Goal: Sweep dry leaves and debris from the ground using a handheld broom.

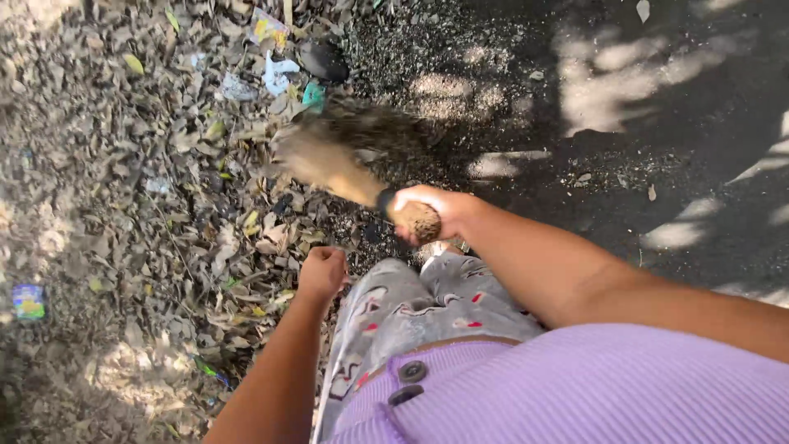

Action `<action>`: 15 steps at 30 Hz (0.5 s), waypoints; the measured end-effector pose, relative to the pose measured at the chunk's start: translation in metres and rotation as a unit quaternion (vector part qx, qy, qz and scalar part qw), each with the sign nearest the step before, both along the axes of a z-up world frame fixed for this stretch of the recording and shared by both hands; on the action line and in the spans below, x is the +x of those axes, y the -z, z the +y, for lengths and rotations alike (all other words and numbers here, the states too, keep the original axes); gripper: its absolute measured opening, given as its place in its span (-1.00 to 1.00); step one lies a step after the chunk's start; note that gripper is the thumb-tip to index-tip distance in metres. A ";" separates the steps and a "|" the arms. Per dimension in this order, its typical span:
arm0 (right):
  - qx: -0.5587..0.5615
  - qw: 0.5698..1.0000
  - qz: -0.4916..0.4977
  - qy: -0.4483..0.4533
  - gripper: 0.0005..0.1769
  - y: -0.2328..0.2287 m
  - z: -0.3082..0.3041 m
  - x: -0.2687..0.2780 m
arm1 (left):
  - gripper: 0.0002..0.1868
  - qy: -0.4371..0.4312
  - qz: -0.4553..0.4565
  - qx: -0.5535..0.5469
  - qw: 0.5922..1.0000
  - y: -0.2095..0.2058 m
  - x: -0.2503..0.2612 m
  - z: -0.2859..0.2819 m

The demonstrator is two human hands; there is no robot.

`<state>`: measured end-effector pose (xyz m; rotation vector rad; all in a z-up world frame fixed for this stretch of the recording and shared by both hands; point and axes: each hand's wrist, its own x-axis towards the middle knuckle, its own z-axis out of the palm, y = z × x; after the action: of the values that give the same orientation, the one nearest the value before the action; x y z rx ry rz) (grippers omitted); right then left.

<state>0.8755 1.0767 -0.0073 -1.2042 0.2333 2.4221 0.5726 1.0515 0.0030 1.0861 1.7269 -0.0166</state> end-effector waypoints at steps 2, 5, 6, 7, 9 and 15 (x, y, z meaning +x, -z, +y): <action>0.155 0.973 0.129 -0.114 -0.65 -0.011 0.024 -0.001 | -0.66 -0.105 -0.078 -0.015 0.991 0.017 0.016 0.017; 0.197 0.956 0.070 -0.206 -0.63 -0.070 0.064 0.003 | -0.65 -0.065 -0.062 -0.026 0.996 -0.007 0.046 0.060; 0.197 0.957 0.063 -0.203 -0.63 -0.073 0.071 0.014 | -0.65 -0.060 -0.068 -0.025 0.996 0.019 0.043 0.071; 0.217 0.947 0.060 -0.228 -0.53 -0.075 0.077 0.026 | -0.63 -0.051 -0.060 -0.040 0.996 0.046 0.041 0.083; 0.238 0.938 0.048 -0.249 -0.38 -0.065 0.091 0.062 | -0.60 -0.034 -0.058 -0.053 0.996 0.057 0.059 0.112; 0.132 0.990 0.005 -0.054 -0.64 -0.039 0.112 0.196 | -0.66 0.008 -0.067 -0.052 0.996 0.021 0.108 0.184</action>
<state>1.0712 1.1888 0.0320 -1.1111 -0.1495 2.4559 0.6809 1.2351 -0.0175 1.0026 1.5800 -0.0414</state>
